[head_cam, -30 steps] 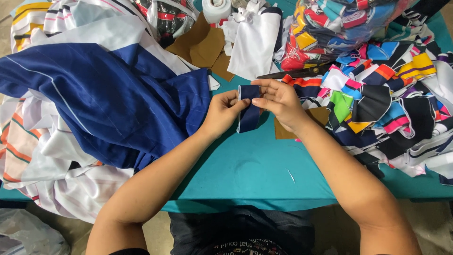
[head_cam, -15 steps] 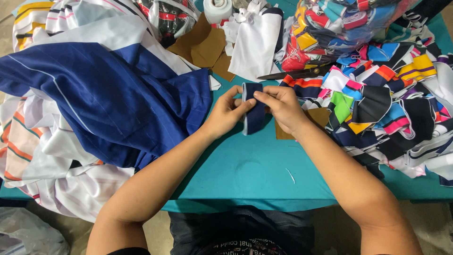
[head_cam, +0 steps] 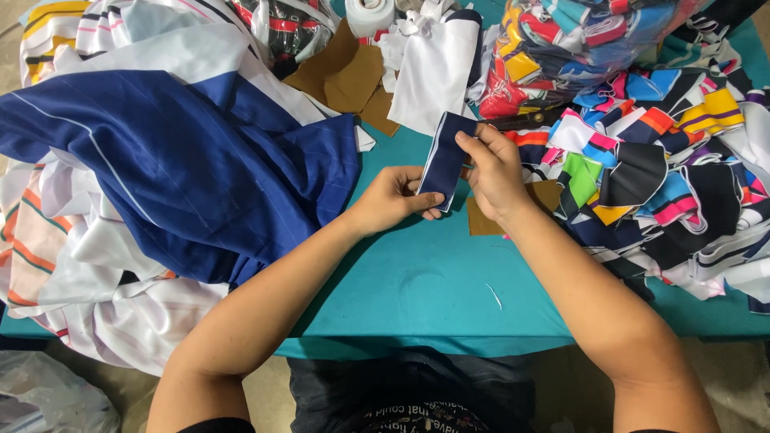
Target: Sorting through a pile of fabric scraps, inspecting individual pieces, and trimming them with scissors.
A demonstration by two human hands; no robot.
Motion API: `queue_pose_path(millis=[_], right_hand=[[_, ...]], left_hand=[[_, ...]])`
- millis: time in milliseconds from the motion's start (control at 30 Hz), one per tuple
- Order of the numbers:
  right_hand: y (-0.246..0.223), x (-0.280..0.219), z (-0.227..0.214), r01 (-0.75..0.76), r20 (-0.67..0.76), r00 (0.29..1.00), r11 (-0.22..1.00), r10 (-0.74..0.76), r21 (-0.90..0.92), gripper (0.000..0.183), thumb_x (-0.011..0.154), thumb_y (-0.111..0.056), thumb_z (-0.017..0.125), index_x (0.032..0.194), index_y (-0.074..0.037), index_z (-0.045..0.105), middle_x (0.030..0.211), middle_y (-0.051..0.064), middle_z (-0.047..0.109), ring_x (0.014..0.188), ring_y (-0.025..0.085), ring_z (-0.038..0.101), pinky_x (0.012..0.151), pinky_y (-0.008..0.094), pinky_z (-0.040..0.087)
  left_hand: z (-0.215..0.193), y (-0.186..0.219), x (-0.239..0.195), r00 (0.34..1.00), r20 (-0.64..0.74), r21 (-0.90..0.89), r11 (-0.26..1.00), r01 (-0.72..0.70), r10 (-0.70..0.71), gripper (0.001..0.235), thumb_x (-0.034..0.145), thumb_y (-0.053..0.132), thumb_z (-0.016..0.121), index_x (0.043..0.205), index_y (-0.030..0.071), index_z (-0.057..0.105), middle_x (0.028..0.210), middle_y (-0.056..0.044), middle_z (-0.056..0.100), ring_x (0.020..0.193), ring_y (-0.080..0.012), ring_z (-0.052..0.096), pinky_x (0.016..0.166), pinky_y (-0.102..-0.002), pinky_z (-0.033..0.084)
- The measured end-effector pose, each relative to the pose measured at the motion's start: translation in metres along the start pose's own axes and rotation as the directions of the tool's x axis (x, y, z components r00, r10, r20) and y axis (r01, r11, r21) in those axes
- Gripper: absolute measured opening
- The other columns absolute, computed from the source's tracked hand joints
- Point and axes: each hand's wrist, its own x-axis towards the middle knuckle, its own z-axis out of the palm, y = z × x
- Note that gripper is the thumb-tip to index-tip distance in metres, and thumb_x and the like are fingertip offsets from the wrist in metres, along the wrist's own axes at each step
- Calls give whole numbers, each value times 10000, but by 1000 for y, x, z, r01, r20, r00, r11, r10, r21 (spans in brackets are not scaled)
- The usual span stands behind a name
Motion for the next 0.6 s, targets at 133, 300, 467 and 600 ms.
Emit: queue_pose_path(millis=[133,300,467,600], right_hand=[[5,5,-5,15,-15,1000,999,-16,-28,105,1003,-130,687,1078,-58,691,971,79,752,935,170,762,784,331,660],[2,3,-1,22,-46,999,999,-24,-28,83,983,-134,710,1007,-54,713,932,86,757,895,186,770,762,360,665],[23,15,-17,37,-46,998,998,-39,-43,86,989,-128,711,1000,-44,724,948,99,761,914,200,771,780,370,659],[32,21,-24,50,-87,995,997,-54,-54,62,975,-105,715,966,-45,725,902,80,754,896,186,768,756,335,655]], left_hand=[[2,7,-1,1000,13,-9,1000,14,-14,198,912,-43,731,1088,-127,693,894,-238,767,809,-228,766,724,-345,685],[2,6,-1,999,11,-16,999,35,-34,186,906,-55,736,1066,-143,700,867,-253,761,770,-223,760,699,-329,684],[2,9,-2,999,11,-29,999,39,-39,194,894,-57,751,1061,-142,702,867,-248,763,777,-215,761,704,-318,685],[5,14,-3,997,20,2,997,72,-72,189,909,-13,759,1046,-134,711,862,-247,769,741,-203,762,670,-307,680]])
